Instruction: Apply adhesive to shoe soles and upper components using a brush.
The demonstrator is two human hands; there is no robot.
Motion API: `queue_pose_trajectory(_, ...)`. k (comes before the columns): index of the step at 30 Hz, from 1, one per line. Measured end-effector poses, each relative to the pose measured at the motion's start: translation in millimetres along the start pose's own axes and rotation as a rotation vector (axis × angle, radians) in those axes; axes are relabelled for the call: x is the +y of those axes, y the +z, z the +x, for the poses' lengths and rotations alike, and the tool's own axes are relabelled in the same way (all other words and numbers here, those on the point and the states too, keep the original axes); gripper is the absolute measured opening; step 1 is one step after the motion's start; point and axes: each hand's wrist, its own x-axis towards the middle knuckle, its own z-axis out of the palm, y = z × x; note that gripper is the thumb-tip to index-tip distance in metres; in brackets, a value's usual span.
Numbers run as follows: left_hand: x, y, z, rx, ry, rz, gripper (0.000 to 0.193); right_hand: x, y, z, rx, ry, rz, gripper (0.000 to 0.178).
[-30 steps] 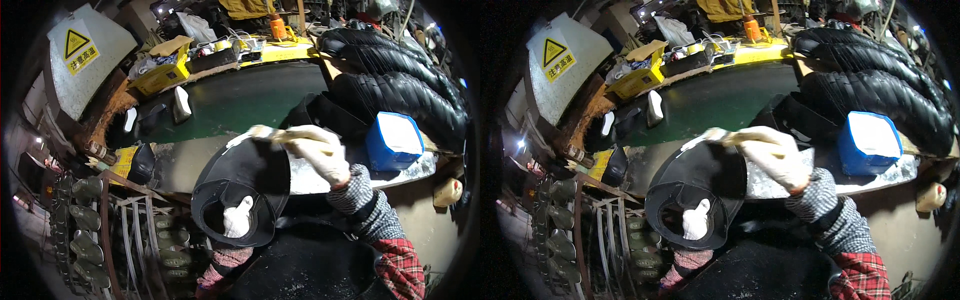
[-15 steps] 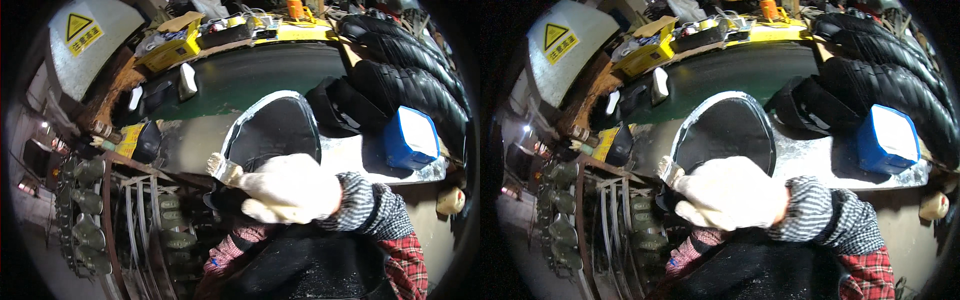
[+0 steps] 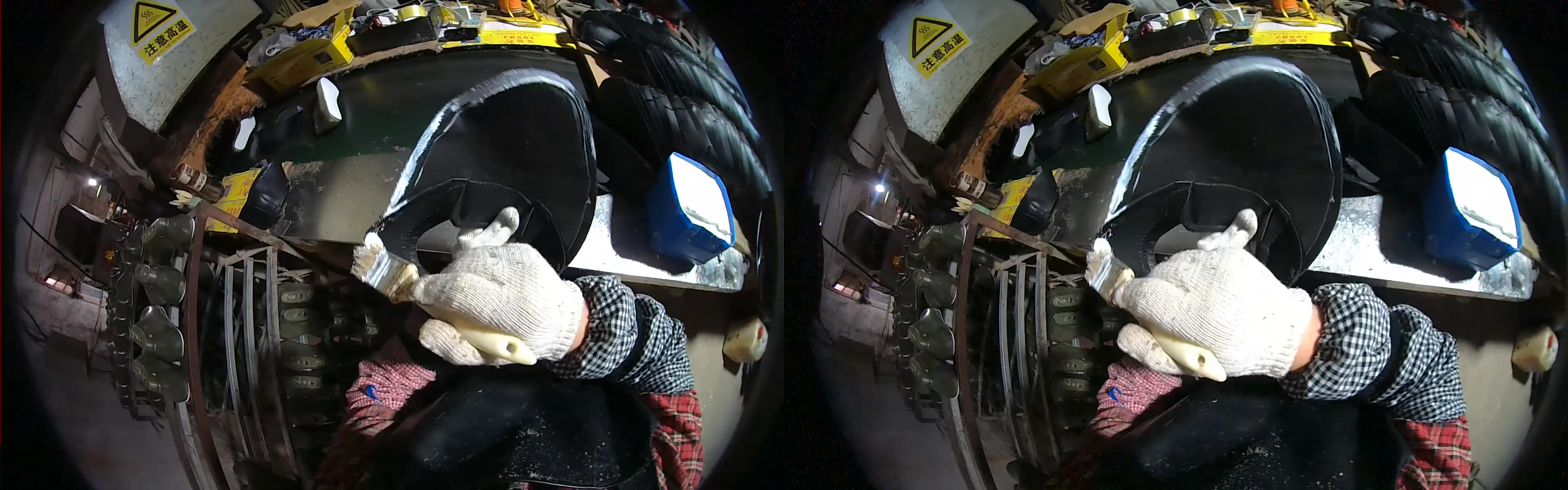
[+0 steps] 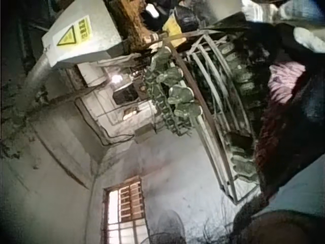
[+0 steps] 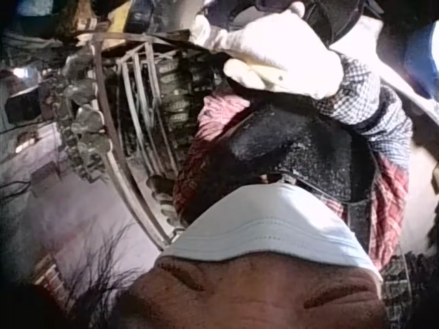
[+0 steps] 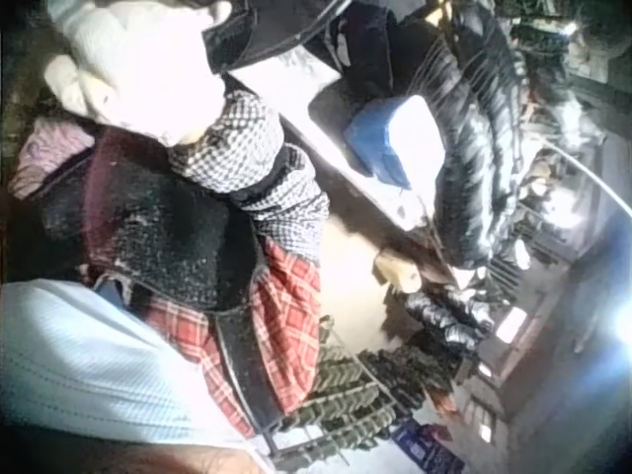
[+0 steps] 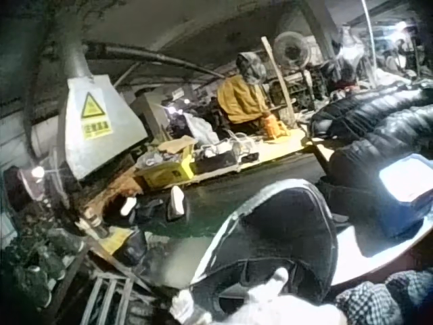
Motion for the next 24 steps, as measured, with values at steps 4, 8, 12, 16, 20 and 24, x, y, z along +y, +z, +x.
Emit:
queue_pose_trajectory(4,12.4,-3.8,64.7,-0.024,0.206,0.32,0.031,5.1,0.7,-21.8,-0.028,0.319,0.609,0.032)
queue_pose_trajectory(8,18.0,-27.9,109.3,0.017,0.426,0.755,0.032,15.4,-23.0,-44.4,-0.174,0.436,0.637,0.026)
queue_pose_trajectory(12,24.7,-62.3,106.9,0.026,0.376,0.745,0.034,35.3,-54.7,-87.3,0.344,1.044,0.738,0.023)
queue_pose_trajectory(16,24.8,-64.2,89.5,-0.005,0.517,0.95,0.035,12.9,-52.3,-90.1,0.264,0.652,0.433,0.021)
queue_pose_trajectory(20,27.2,-46.2,82.0,-0.057,0.377,0.82,0.046,30.1,-51.6,-92.0,0.307,0.672,0.126,0.017)
queue_pose_trajectory(24,19.8,-28.2,68.5,-0.064,0.613,1.02,0.029,24.4,-64.4,-108.6,0.279,0.516,0.116,0.014)
